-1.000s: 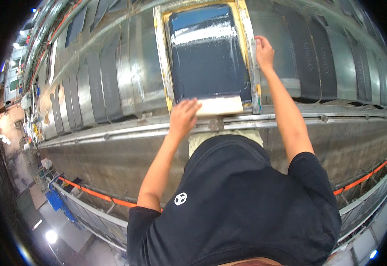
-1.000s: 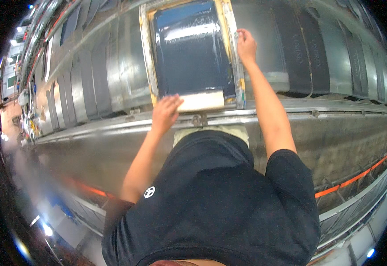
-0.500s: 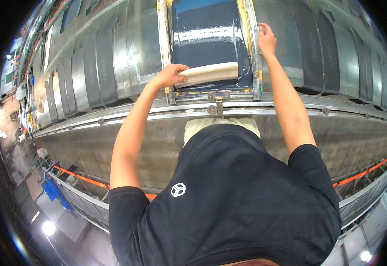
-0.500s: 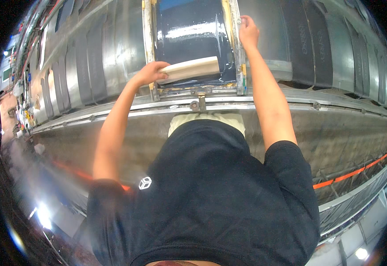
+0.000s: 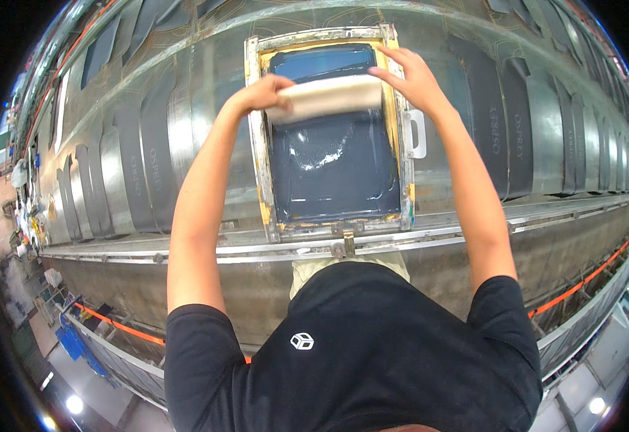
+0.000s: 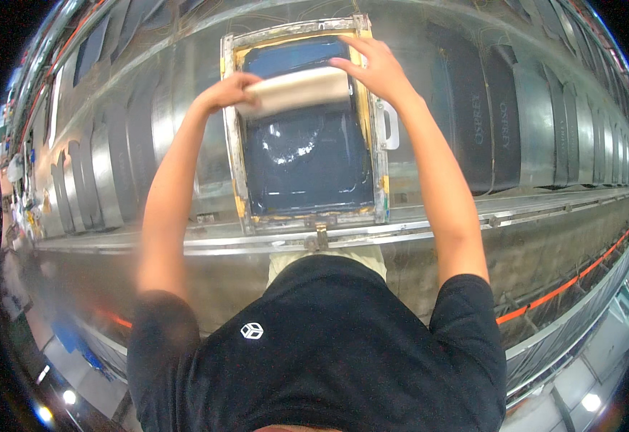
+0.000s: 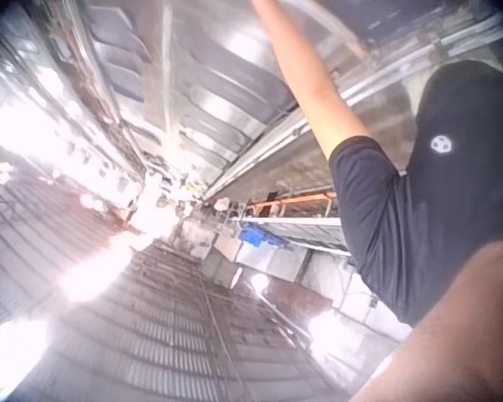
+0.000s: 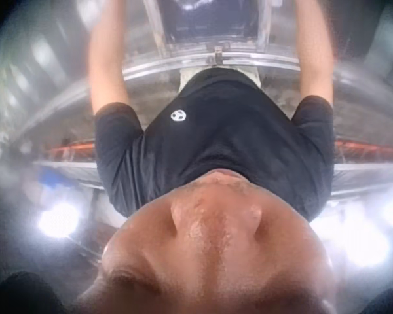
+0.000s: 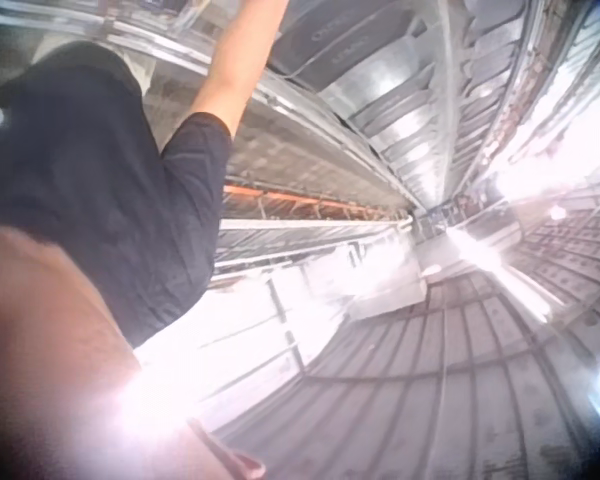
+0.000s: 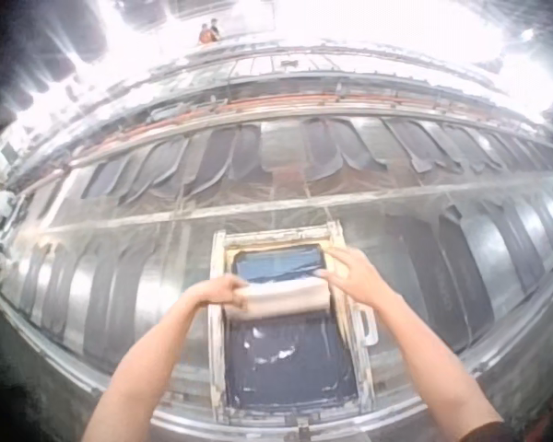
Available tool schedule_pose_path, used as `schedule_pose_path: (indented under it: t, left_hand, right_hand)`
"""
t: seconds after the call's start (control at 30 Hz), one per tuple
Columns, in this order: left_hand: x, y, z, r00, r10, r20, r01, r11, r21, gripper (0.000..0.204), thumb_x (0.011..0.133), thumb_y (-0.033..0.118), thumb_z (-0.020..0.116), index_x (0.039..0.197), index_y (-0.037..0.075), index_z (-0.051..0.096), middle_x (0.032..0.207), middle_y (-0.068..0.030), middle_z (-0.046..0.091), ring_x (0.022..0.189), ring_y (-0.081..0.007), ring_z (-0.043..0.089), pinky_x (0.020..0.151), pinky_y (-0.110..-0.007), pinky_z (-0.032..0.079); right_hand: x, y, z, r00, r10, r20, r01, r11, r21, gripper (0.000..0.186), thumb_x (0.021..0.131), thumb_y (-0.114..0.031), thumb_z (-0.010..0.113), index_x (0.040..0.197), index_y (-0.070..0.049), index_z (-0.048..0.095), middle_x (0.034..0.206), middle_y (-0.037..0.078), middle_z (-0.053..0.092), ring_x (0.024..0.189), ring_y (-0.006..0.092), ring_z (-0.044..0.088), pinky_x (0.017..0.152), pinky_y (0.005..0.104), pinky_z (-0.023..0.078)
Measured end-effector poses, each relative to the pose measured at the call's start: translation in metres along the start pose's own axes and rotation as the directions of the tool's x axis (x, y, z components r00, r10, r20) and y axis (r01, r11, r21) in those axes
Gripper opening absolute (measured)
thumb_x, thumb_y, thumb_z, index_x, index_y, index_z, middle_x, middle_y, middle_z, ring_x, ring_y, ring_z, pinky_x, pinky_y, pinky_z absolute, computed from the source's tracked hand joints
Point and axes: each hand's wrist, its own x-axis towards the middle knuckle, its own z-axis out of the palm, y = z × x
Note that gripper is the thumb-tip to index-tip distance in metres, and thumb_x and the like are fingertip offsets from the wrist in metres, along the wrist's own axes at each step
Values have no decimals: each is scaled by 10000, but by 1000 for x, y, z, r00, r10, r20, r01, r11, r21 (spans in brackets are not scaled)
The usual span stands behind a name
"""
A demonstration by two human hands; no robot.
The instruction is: The person smooths the surface of a black bag with a white block, then uses a toothpick to clean the edges of the brand logo. They repeat the smoothing action on the same bag.
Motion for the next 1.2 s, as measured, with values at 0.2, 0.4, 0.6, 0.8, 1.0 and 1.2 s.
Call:
schedule_pose_path:
  t: [0.2,0.4,0.6,0.8,1.0,1.2]
  left_hand:
    - [55,23,-24,873,238,-425,-50,912,408,430,780,101,739,1207,137,710,1109,-125,733,1030,-307,698,913,-369,531]
    - [28,-9,43,764,319,-561,30,850,525,416,769,-22,640,1137,140,746,1098,-102,738,1054,-309,681,921,-395,534]
    - [-60,-22,166,744,357,-565,2,844,536,526,736,-119,579,1184,114,726,1227,-85,707,1146,-268,661,996,-392,513]
    - [-141,-18,250,766,322,-557,11,859,511,542,678,-81,636,1194,77,687,1246,-87,689,1160,-305,641,943,-427,509]
    - [-143,-6,226,771,375,-514,-29,828,560,476,735,-57,631,1178,100,703,1215,-91,698,1128,-295,640,923,-422,506]
    - [-30,14,89,752,395,-527,-50,832,552,495,724,-44,667,1169,166,720,1132,-75,714,1062,-296,653,904,-414,527]
  right_hand:
    - [95,41,26,954,13,300,73,959,-274,463,795,-294,779,1213,-113,699,1166,177,688,1121,358,634,973,451,507]
    - [16,42,77,995,-98,23,101,981,-168,346,718,-53,765,1062,-79,747,1041,106,707,1027,317,624,923,404,504]
    - [-129,-12,73,1000,0,19,1,997,-80,515,642,84,701,1136,-63,713,1106,101,684,1078,314,601,938,404,513]
    - [-224,-53,69,998,1,59,1,999,-35,461,646,75,675,1093,-33,710,1091,97,678,1058,311,599,911,405,513]
    - [-203,-57,51,987,-54,153,58,998,-22,460,635,13,723,1092,-37,703,1145,114,660,1091,318,599,946,420,508]
    - [-48,25,54,990,-135,35,137,987,-77,357,726,-48,717,1079,-92,693,1088,120,661,1094,331,611,947,439,511]
